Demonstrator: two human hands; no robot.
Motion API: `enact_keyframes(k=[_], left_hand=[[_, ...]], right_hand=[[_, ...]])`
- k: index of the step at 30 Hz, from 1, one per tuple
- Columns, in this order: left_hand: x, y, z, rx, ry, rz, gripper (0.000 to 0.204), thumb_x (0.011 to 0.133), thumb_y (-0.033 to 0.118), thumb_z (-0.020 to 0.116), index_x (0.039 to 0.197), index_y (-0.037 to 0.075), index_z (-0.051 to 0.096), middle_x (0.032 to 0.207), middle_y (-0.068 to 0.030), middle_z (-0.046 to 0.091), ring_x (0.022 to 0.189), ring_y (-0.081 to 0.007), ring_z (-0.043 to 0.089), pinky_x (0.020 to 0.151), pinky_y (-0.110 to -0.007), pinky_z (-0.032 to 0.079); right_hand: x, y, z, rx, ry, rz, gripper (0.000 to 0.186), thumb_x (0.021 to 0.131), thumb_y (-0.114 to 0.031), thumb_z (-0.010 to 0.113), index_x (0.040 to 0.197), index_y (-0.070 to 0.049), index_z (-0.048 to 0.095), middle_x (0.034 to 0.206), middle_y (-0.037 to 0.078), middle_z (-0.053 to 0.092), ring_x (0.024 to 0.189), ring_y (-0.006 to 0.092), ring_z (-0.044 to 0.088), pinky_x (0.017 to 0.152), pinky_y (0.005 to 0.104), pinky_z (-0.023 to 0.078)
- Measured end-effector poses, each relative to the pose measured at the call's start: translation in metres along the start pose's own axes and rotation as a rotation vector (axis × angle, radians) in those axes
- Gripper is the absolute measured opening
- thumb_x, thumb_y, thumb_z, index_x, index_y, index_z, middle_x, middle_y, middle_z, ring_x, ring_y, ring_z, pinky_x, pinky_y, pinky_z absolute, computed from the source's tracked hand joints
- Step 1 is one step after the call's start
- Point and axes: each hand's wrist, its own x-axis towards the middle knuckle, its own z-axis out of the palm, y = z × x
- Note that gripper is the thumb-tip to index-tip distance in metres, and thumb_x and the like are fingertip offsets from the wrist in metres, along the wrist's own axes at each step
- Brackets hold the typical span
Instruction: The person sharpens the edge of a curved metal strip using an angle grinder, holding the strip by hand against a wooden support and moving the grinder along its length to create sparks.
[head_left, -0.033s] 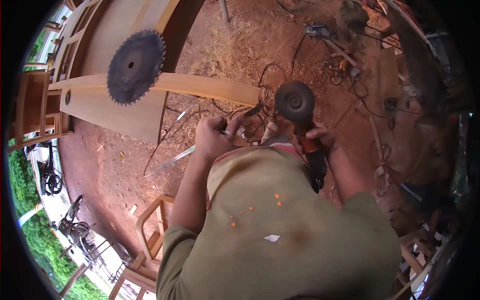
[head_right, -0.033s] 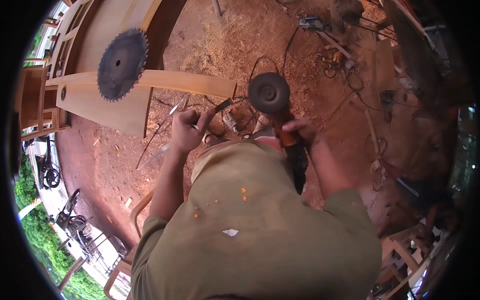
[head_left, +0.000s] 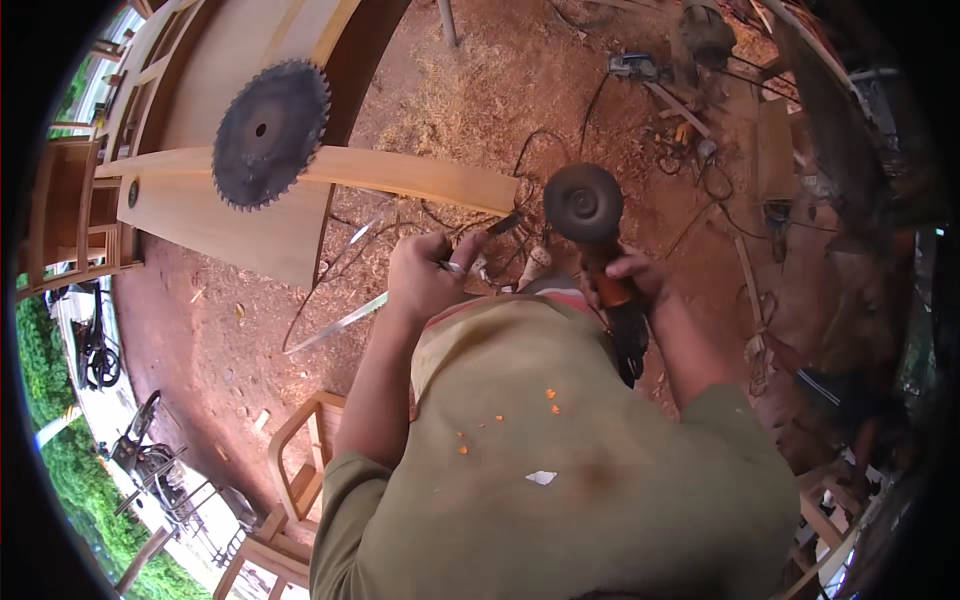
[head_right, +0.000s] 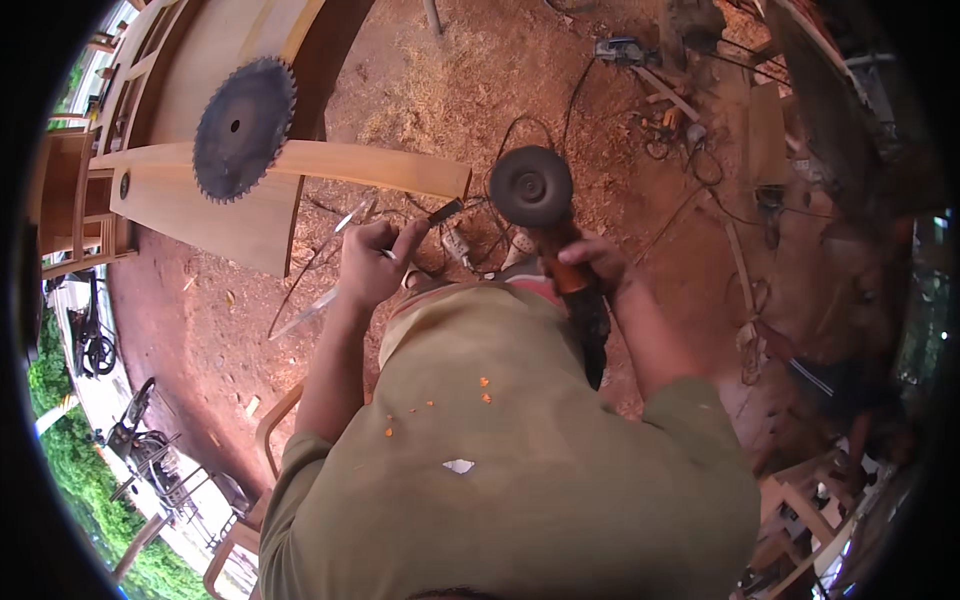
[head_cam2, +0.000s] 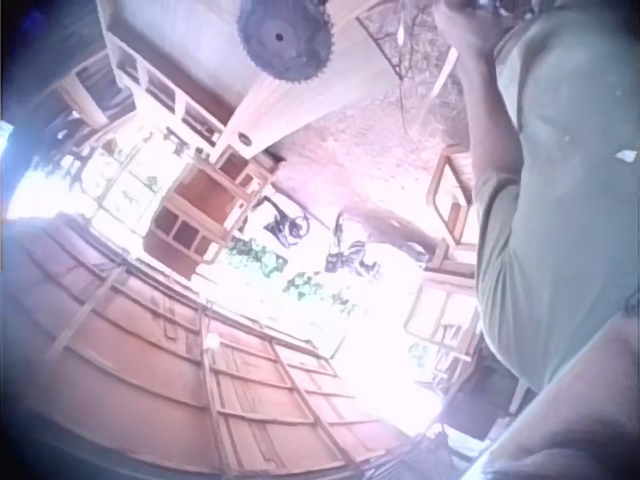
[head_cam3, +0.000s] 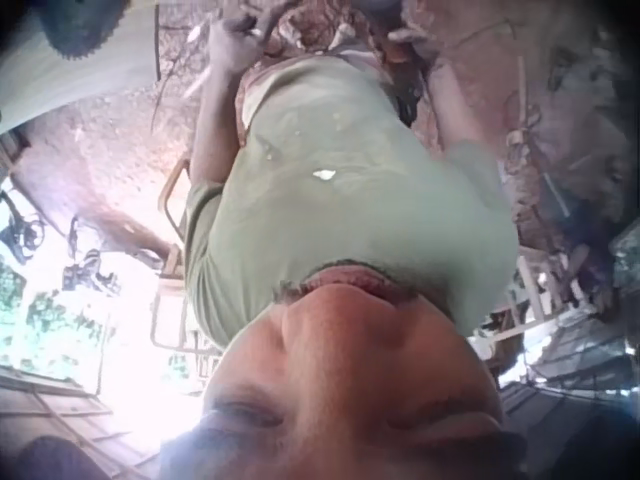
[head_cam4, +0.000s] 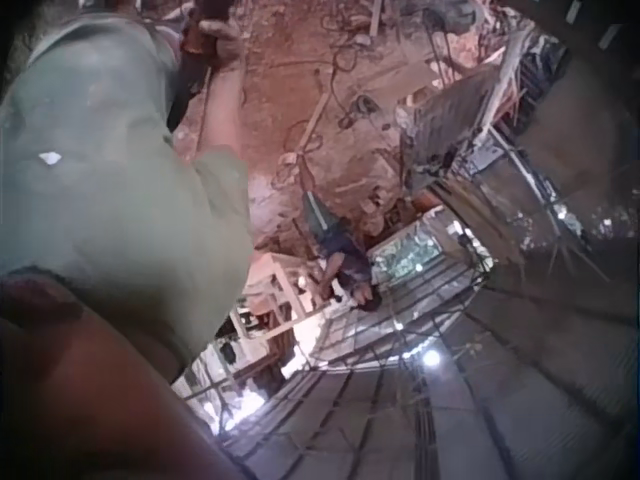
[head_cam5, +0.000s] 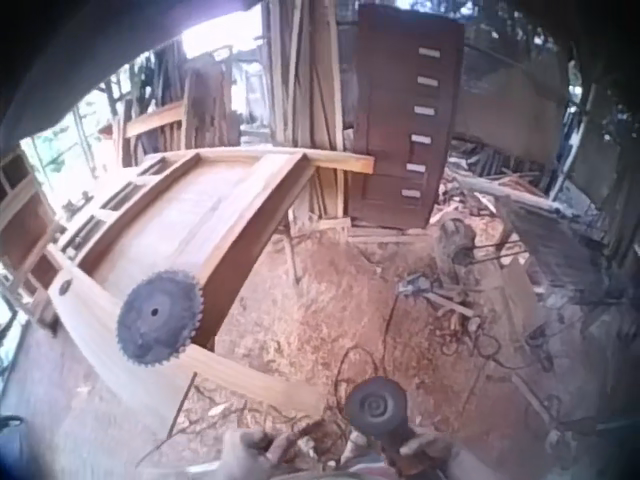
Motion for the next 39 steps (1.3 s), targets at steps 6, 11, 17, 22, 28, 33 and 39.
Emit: enact_keyframes(k=[6, 11, 17, 22, 28, 33, 39], left_hand=[[0.001, 0.010, -0.015, 0.051, 0.003, -0.070, 0.057, 0.090, 0.034, 0.077, 0.052, -0.001, 0.052, 0.044, -0.0123, 0.040, 0.042, -0.0167, 0.033, 0.043, -0.039, 0.031], [0.007, 0.019, -0.017, 0.053, 0.016, -0.066, 0.060, 0.090, 0.038, 0.076, 0.051, -0.001, 0.051, 0.044, -0.0144, 0.040, 0.042, -0.0221, 0.032, 0.043, -0.040, 0.031], [0.009, 0.021, -0.007, 0.054, -0.023, -0.121, 0.064, 0.091, 0.045, 0.073, 0.052, -0.001, 0.052, 0.046, -0.0166, 0.042, 0.042, -0.0279, 0.036, 0.046, -0.044, 0.034], [0.008, 0.024, 0.001, 0.072, -0.049, -0.116, 0.065, 0.091, 0.049, 0.071, 0.054, -0.002, 0.054, 0.048, -0.0176, 0.044, 0.044, -0.0315, 0.041, 0.049, -0.046, 0.037], [0.004, 0.026, 0.003, 0.021, -0.120, -0.170, 0.063, 0.091, 0.048, 0.071, 0.058, -0.004, 0.057, 0.050, -0.0196, 0.046, 0.046, -0.0337, 0.042, 0.050, -0.046, 0.038], [0.006, 0.025, 0.003, 0.057, -0.144, -0.111, 0.062, 0.091, 0.048, 0.071, 0.060, -0.004, 0.057, 0.051, -0.0196, 0.047, 0.046, -0.0316, 0.041, 0.050, -0.046, 0.039], [0.005, 0.019, 0.006, 0.050, -0.176, -0.124, 0.062, 0.091, 0.047, 0.072, 0.059, -0.004, 0.057, 0.051, -0.0201, 0.047, 0.047, -0.0338, 0.040, 0.050, -0.046, 0.038]], right_hand=[[0.021, -0.004, 0.016, 0.205, -0.069, 0.114, 0.058, 0.076, -0.016, 0.068, 0.128, 0.003, 0.052, 0.096, 0.020, 0.068, 0.075, 0.0302, 0.071, 0.068, 0.0410, 0.061], [0.035, -0.001, 0.018, 0.227, -0.125, 0.108, 0.054, 0.076, -0.015, 0.068, 0.125, 0.004, 0.053, 0.095, 0.020, 0.068, 0.074, 0.0306, 0.071, 0.068, 0.0407, 0.061], [0.035, -0.006, 0.035, 0.136, -0.148, 0.088, 0.053, 0.074, -0.016, 0.071, 0.120, 0.003, 0.056, 0.092, 0.019, 0.068, 0.073, 0.0301, 0.071, 0.067, 0.0391, 0.061], [0.031, -0.004, 0.032, 0.166, -0.142, 0.104, 0.056, 0.071, -0.015, 0.071, 0.120, 0.006, 0.055, 0.092, 0.021, 0.068, 0.072, 0.0323, 0.072, 0.065, 0.0411, 0.062], [0.027, -0.001, 0.024, 0.117, -0.126, 0.076, 0.059, 0.069, -0.015, 0.072, 0.121, 0.006, 0.054, 0.094, 0.022, 0.068, 0.072, 0.0328, 0.072, 0.066, 0.0423, 0.062], [0.023, -0.001, 0.025, 0.120, -0.120, 0.067, 0.060, 0.068, -0.015, 0.072, 0.122, 0.005, 0.055, 0.093, 0.021, 0.068, 0.072, 0.0317, 0.072, 0.066, 0.0409, 0.062], [0.017, -0.004, 0.045, 0.060, -0.108, -0.066, 0.060, 0.070, -0.018, 0.073, 0.122, 0.006, 0.055, 0.095, 0.018, 0.069, 0.073, 0.0297, 0.071, 0.070, 0.0396, 0.061]])
